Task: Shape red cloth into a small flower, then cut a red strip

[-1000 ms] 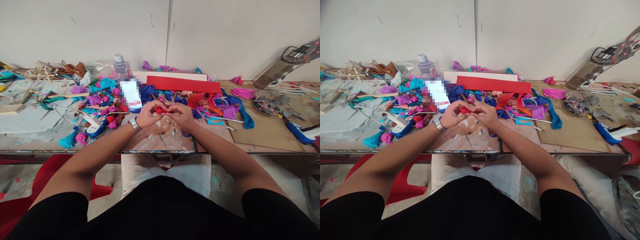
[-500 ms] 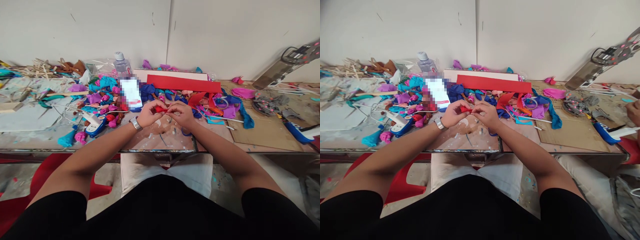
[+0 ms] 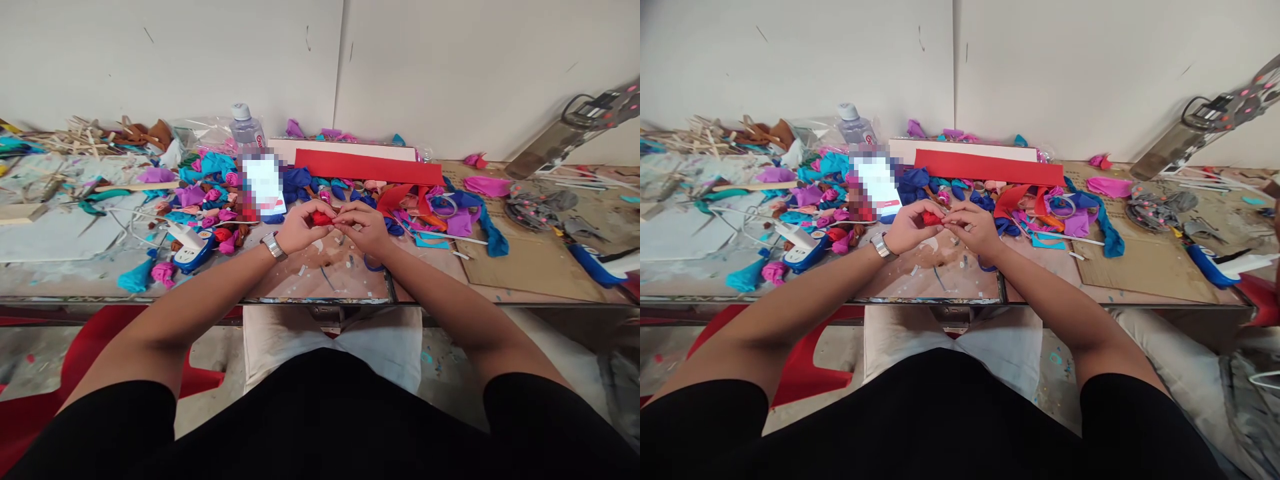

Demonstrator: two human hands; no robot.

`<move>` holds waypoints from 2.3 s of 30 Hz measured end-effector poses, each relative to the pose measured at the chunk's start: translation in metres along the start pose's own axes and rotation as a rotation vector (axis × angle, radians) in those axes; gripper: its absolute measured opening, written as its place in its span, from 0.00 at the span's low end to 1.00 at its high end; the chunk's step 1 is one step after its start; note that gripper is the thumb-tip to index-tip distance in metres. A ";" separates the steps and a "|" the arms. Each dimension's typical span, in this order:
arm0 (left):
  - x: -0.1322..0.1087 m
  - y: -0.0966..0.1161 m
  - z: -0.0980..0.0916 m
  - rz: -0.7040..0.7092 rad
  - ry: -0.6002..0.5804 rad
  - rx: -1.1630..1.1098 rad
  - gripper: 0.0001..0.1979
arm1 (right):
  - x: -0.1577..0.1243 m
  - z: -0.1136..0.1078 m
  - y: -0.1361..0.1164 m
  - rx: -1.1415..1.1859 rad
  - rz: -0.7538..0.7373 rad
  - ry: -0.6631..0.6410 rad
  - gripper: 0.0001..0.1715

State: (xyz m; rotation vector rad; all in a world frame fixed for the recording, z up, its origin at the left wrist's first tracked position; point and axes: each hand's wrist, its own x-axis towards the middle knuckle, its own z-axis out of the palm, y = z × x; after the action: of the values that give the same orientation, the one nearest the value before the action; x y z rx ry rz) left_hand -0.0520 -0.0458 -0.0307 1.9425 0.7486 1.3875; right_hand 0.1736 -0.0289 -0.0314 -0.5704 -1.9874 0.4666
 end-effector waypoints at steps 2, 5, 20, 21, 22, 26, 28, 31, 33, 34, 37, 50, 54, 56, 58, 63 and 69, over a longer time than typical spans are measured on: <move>-0.001 -0.001 0.001 -0.007 -0.001 0.004 0.13 | -0.001 0.001 -0.001 0.054 0.059 0.012 0.19; -0.002 -0.001 0.003 -0.027 -0.027 -0.017 0.14 | -0.003 0.004 -0.002 0.127 0.164 0.007 0.24; -0.001 -0.009 0.006 0.006 -0.001 -0.145 0.19 | -0.002 0.004 -0.007 0.061 0.131 0.031 0.17; -0.001 -0.009 0.007 0.007 -0.002 -0.139 0.19 | -0.002 0.004 -0.008 0.060 0.133 0.035 0.17; -0.001 -0.009 0.007 0.002 -0.003 -0.139 0.20 | -0.002 0.005 -0.009 0.056 0.137 0.044 0.17; -0.002 -0.008 0.009 -0.057 0.010 -0.201 0.21 | -0.002 0.006 -0.012 0.047 0.149 0.082 0.18; -0.002 -0.008 0.010 -0.099 0.019 -0.251 0.22 | -0.002 0.007 -0.012 0.037 0.145 0.088 0.17; -0.002 -0.007 0.010 -0.174 0.007 -0.310 0.23 | -0.002 0.006 -0.011 0.003 0.111 0.094 0.16; -0.002 -0.005 0.010 -0.245 -0.019 -0.321 0.23 | -0.002 0.006 -0.011 -0.037 0.094 0.101 0.16; -0.002 -0.004 0.010 -0.278 -0.026 -0.321 0.23 | -0.002 0.006 -0.011 -0.059 0.097 0.101 0.16; -0.001 0.000 0.010 -0.331 0.005 -0.319 0.23 | -0.003 0.005 -0.010 -0.089 0.152 0.085 0.18; -0.002 0.007 0.013 -0.340 -0.016 -0.248 0.21 | -0.001 0.012 -0.016 0.193 0.439 0.120 0.24; -0.001 0.009 0.013 -0.319 -0.021 -0.179 0.19 | 0.001 0.012 -0.018 0.243 0.476 0.142 0.26; -0.001 0.009 0.013 -0.297 -0.018 -0.132 0.19 | 0.001 0.012 -0.017 0.252 0.490 0.145 0.27; -0.001 0.007 0.013 -0.285 -0.018 -0.102 0.19 | 0.001 0.012 -0.016 0.251 0.495 0.134 0.28; -0.003 0.004 0.013 -0.320 -0.026 -0.184 0.21 | -0.002 0.011 -0.016 0.255 0.460 0.081 0.26; -0.002 0.005 0.013 -0.349 -0.022 -0.238 0.21 | -0.003 0.009 -0.014 0.188 0.335 0.042 0.21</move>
State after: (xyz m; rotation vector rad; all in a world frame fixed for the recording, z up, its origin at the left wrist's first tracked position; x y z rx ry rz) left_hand -0.0397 -0.0524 -0.0312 1.5546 0.8259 1.1807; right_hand 0.1636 -0.0425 -0.0301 -0.7904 -1.7886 0.8307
